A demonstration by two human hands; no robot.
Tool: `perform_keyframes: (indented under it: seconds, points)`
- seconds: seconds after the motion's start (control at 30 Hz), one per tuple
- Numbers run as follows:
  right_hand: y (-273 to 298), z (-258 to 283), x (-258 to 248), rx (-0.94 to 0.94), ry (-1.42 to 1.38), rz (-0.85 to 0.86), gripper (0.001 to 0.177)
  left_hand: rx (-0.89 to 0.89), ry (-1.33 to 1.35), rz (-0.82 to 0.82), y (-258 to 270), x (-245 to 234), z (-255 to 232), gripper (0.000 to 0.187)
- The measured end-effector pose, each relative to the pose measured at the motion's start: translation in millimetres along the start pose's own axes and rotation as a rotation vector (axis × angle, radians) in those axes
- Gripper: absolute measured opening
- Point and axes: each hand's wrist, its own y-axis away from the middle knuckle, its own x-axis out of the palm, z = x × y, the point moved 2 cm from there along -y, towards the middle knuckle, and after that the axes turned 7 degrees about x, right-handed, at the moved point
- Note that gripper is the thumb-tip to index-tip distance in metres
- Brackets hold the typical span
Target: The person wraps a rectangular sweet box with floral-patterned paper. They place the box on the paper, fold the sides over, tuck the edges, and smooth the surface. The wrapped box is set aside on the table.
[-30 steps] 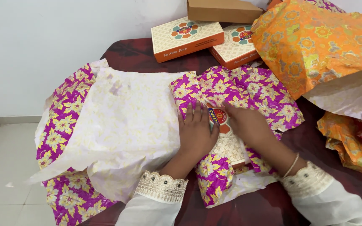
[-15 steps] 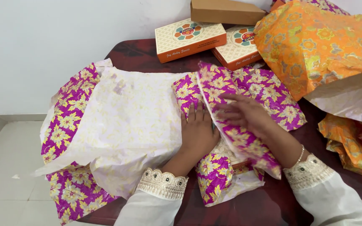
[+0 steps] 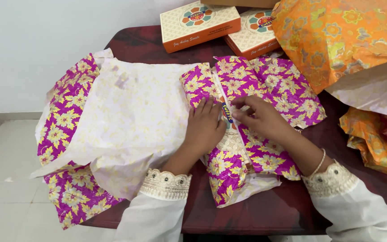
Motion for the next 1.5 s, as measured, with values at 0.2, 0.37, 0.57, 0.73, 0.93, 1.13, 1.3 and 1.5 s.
perform_keyframes:
  seconds: [0.2,0.37,0.57,0.73,0.93,1.13,1.3,1.5]
  points:
    - [25.5,19.9,5.3,-0.031,0.688,-0.203,0.053,0.111,0.161,0.178,-4.0,-14.2,29.8,0.056]
    - [33.5,21.2,22.1,-0.195,0.767,-0.353,0.032,0.072,0.153,0.235,-1.8,-20.1,29.4,0.061]
    - [24.6,11.6,18.0,-0.183,0.664,-0.348,0.022,0.08,-0.001,0.097,-1.5,-14.3,7.0,0.067]
    - [5.6,-6.5,-6.3,0.082,0.028,-0.23,0.022,0.082,0.005,-0.061,-0.2,-8.2,-6.9,0.081]
    - [-6.2,-14.1,-3.0,0.036,-0.142,-0.188,0.019,0.033,0.101,-0.145,-1.5,-6.3,-8.0,0.097]
    - [8.0,-13.1,13.8,-0.044,0.146,-0.281,0.021,0.059,0.015,-0.144,-2.4,-10.6,-10.9,0.09]
    - [-6.8,-35.9,-6.1,0.034,-0.268,-0.343,0.02,-0.029,0.232,-0.171,-2.6,-12.6,-9.3,0.089]
    - [-15.4,-75.9,-24.7,0.152,-0.746,-0.443,0.017,0.173,0.004,-0.235,-0.5,-15.6,-12.0,0.042]
